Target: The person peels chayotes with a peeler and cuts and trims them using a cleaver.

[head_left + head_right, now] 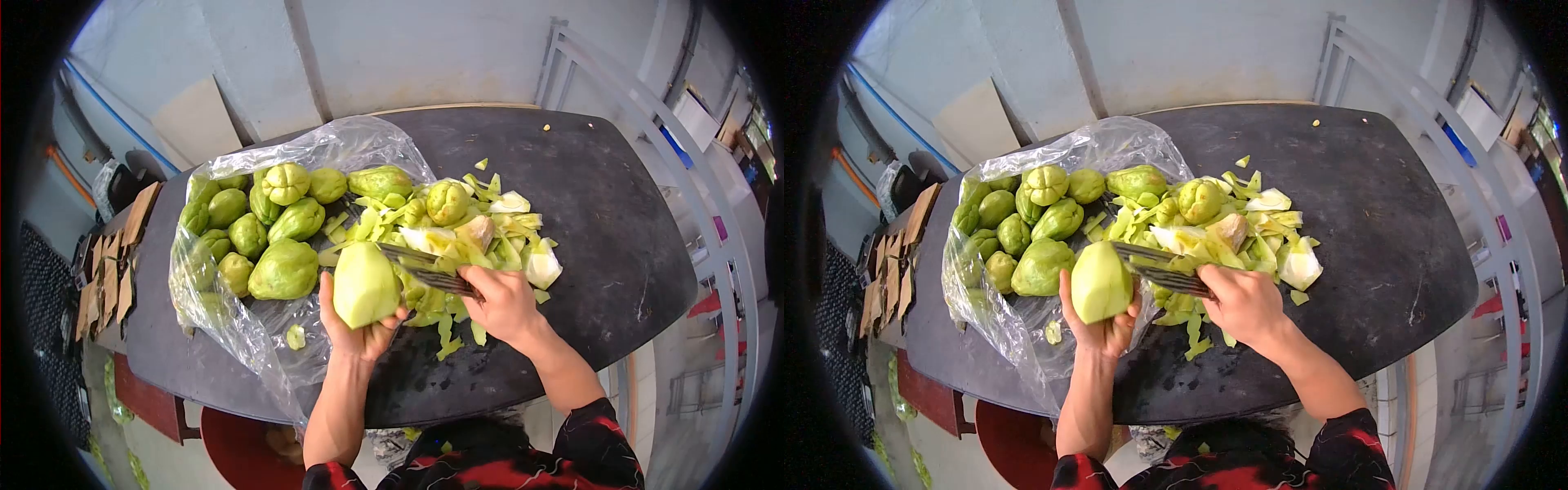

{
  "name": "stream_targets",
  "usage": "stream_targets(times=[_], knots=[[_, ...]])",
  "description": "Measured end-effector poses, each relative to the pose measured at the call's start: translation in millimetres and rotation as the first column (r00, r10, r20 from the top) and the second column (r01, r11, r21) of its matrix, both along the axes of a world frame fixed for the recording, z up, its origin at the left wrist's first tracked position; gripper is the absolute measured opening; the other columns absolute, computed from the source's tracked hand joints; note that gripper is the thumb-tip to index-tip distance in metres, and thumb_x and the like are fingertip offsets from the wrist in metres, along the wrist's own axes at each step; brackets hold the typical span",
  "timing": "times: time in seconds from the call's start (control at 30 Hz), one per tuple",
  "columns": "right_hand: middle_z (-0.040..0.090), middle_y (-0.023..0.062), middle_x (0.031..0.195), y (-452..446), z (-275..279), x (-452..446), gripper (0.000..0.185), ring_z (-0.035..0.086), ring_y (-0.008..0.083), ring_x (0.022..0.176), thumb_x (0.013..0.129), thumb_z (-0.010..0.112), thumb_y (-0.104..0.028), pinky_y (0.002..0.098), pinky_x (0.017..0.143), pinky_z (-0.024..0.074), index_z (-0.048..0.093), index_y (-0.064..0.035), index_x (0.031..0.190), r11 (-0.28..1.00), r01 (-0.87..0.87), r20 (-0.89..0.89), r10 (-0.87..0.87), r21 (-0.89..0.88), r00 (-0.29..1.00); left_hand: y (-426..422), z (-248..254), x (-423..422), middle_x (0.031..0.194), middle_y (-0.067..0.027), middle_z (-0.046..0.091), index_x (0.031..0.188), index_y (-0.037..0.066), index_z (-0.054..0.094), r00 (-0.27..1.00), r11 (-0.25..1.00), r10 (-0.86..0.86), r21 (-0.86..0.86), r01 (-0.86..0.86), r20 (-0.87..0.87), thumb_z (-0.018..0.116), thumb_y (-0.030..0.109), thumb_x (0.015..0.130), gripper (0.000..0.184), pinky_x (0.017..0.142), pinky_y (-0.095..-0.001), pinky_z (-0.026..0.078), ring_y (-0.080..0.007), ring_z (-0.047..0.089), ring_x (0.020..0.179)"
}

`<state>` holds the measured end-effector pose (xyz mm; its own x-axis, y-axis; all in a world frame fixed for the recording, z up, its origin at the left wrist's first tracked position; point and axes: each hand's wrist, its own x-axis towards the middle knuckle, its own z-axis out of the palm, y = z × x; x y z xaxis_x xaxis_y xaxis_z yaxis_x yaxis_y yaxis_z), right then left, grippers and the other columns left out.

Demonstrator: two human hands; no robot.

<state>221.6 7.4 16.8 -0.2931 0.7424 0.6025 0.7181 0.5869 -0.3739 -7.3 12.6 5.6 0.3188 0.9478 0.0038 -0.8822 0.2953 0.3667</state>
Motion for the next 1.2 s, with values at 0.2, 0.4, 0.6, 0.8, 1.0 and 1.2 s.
stream_targets(times=[0.2,0.4,0.6,0.8,1.0,1.2], knots=[[0.057,0.0040,0.064,-8.7,2.8,-9.8,0.034,0.060,0.0208,0.055,0.068,0.071,-0.004,0.0316,0.050,0.0491,0.066,0.0007,0.101,0.957,-0.128,0.082,0.110,0.261,0.991,0.6,6.8,6.0,0.116,-0.0174,0.065,0.129,0.008,0.056,0.976,0.944,0.216,-0.258,-0.207,0.008,0.047,0.061,0.093,0.064,0.084,-0.0491,0.056,-0.0362,0.065,0.098],[0.051,-0.0001,0.061,-14.2,6.1,-20.0,0.026,0.054,0.0139,0.053,0.075,0.065,-0.001,0.0267,0.047,0.0442,0.067,0.0007,0.101,0.866,-0.204,0.205,0.120,0.457,0.971,1.8,-13.4,6.8,0.110,-0.0218,0.062,0.138,0.002,0.047,0.988,0.984,0.156,-0.094,-0.154,0.009,0.054,0.064,0.086,0.081,0.085,-0.0444,0.056,-0.0317,0.063,0.099],[0.051,0.0005,0.061,-16.0,4.3,-24.2,0.024,0.055,0.0143,0.053,0.076,0.066,-0.003,0.0267,0.047,0.0434,0.066,0.0008,0.100,0.864,-0.189,0.211,0.099,0.466,0.972,-0.6,-15.1,7.6,0.118,-0.0218,0.060,0.140,0.002,0.045,0.990,0.991,0.121,0.043,-0.124,0.068,0.057,0.063,0.084,0.084,0.084,-0.0448,0.058,-0.0325,0.065,0.099],[0.057,0.0052,0.065,-0.3,-6.8,-11.8,0.037,0.061,0.0217,0.056,0.066,0.073,-0.009,0.0329,0.051,0.0492,0.065,0.0026,0.100,0.946,-0.081,0.096,0.054,0.315,0.994,-5.5,-1.7,5.7,0.126,-0.0162,0.061,0.141,0.001,0.044,0.977,0.992,0.032,0.111,-0.056,0.209,0.060,0.060,0.082,0.085,0.086,-0.0451,0.057,-0.0319,0.065,0.104],[0.053,0.0077,0.058,-15.1,14.0,-19.8,0.035,0.058,0.0241,0.049,0.067,0.079,-0.010,0.0318,0.049,0.0489,0.067,0.0051,0.096,0.913,-0.211,0.027,0.216,0.349,0.976,-3.5,-17.6,-3.0,0.127,-0.0175,0.058,0.141,0.000,0.043,0.992,0.970,0.069,0.238,-0.042,-0.107,0.063,0.066,0.079,0.092,0.100,-0.0439,0.048,-0.0305,0.058,0.115],[0.062,0.0061,0.070,-2.9,-4.0,-7.6,0.036,0.066,0.0269,0.062,0.064,0.071,-0.002,0.0361,0.054,0.0526,0.062,-0.0028,0.099,0.990,-0.100,0.009,0.100,0.098,0.995,0.8,-14.7,-2.8,0.121,-0.0230,0.060,0.145,0.009,0.039,0.997,0.957,-0.074,0.279,0.078,-0.024,0.062,0.056,0.076,0.086,0.055,-0.0448,0.055,-0.0384,0.067,0.085]])
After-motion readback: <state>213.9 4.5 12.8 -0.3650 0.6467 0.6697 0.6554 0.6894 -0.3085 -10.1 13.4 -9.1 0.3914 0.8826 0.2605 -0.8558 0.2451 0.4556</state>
